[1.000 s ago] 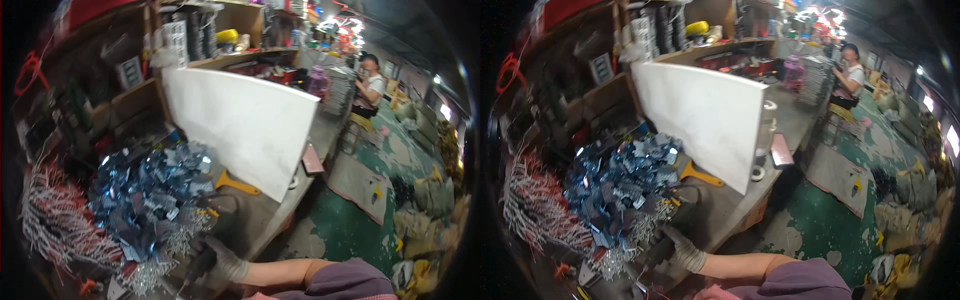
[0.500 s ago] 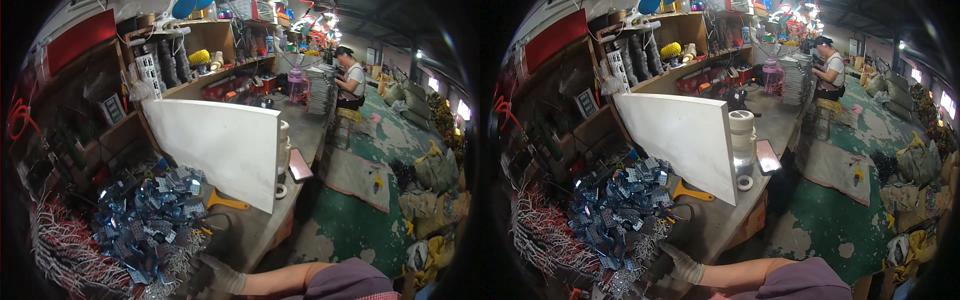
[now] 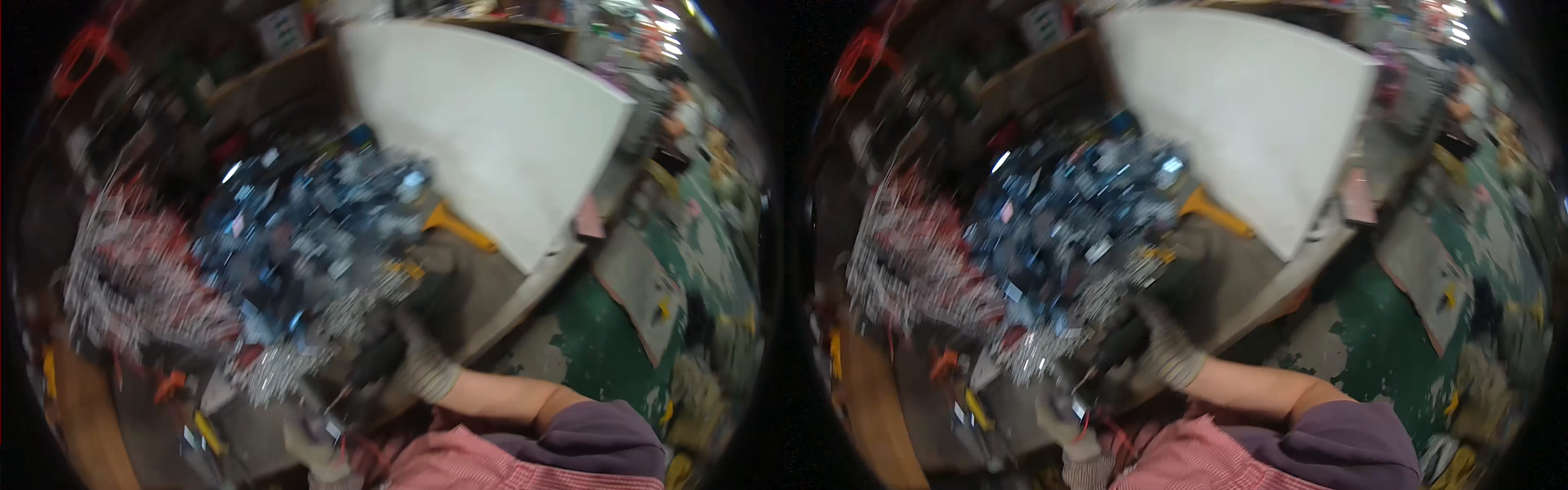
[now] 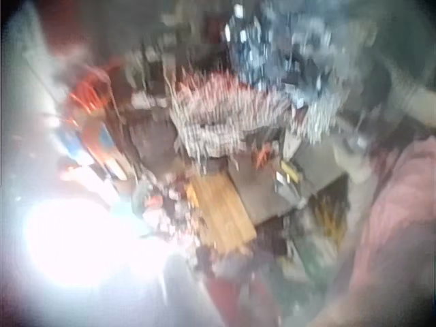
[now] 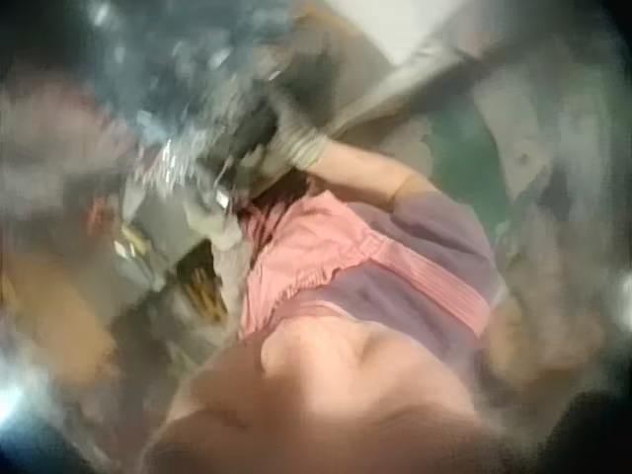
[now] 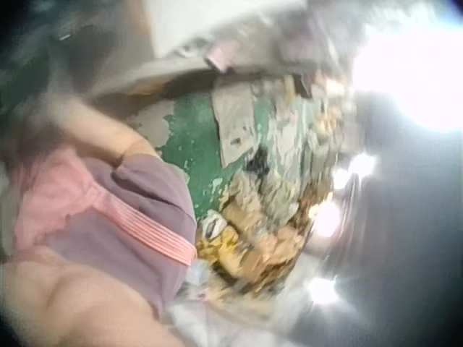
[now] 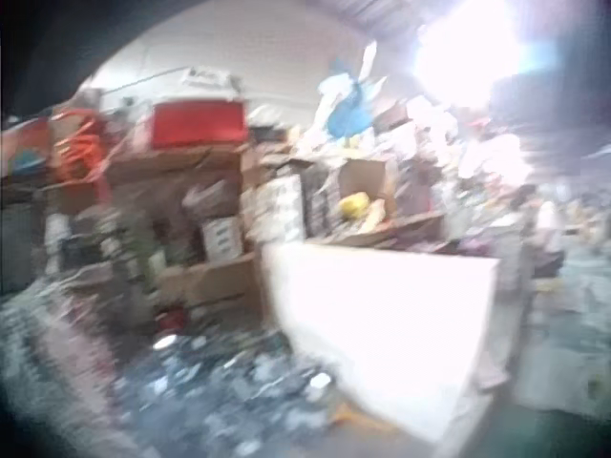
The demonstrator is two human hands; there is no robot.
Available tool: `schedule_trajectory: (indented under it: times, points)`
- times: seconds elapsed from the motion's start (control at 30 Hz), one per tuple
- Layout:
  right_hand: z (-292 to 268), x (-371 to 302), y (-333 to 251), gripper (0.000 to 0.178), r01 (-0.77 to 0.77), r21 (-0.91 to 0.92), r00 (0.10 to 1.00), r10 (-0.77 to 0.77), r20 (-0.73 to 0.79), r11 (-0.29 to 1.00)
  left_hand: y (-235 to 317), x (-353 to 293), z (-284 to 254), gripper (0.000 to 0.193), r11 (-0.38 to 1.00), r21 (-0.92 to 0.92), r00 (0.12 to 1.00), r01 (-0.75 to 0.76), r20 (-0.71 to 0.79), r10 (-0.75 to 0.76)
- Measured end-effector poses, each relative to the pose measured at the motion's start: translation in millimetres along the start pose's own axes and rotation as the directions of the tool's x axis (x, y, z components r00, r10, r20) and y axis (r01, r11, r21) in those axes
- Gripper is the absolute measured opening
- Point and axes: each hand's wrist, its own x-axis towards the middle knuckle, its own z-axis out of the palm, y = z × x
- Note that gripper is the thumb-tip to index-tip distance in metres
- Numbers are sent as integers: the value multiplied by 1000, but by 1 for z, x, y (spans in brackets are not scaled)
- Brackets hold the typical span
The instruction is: The person assembles electrical components by fitting perforated metal plates onto base units with wires, fastening them using an electric screwdriver, and placing the assembled units aside.
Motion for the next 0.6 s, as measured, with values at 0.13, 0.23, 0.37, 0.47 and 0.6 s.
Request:
schedule_trajectory:
  times: [0.13,0.23,0.37,0.47,0.6]
  points:
    - [-15,9,15,28,1,60,999,-4,49,998,25,24,-4,17,994,68,994,-84,80,78]
    - [-26,15,25,25,-42,166,999,46,-17,985,29,30,-5,7,999,5,990,-46,137,44]
    - [-21,13,31,22,57,77,998,-55,-33,995,27,30,-10,4,992,72,980,-105,177,91]
    - [-32,17,37,22,10,202,1000,-14,20,979,25,32,-14,4,994,52,974,-91,214,78]
    - [-38,16,33,23,-38,228,999,29,41,973,26,35,-16,5,995,49,965,-84,253,69]
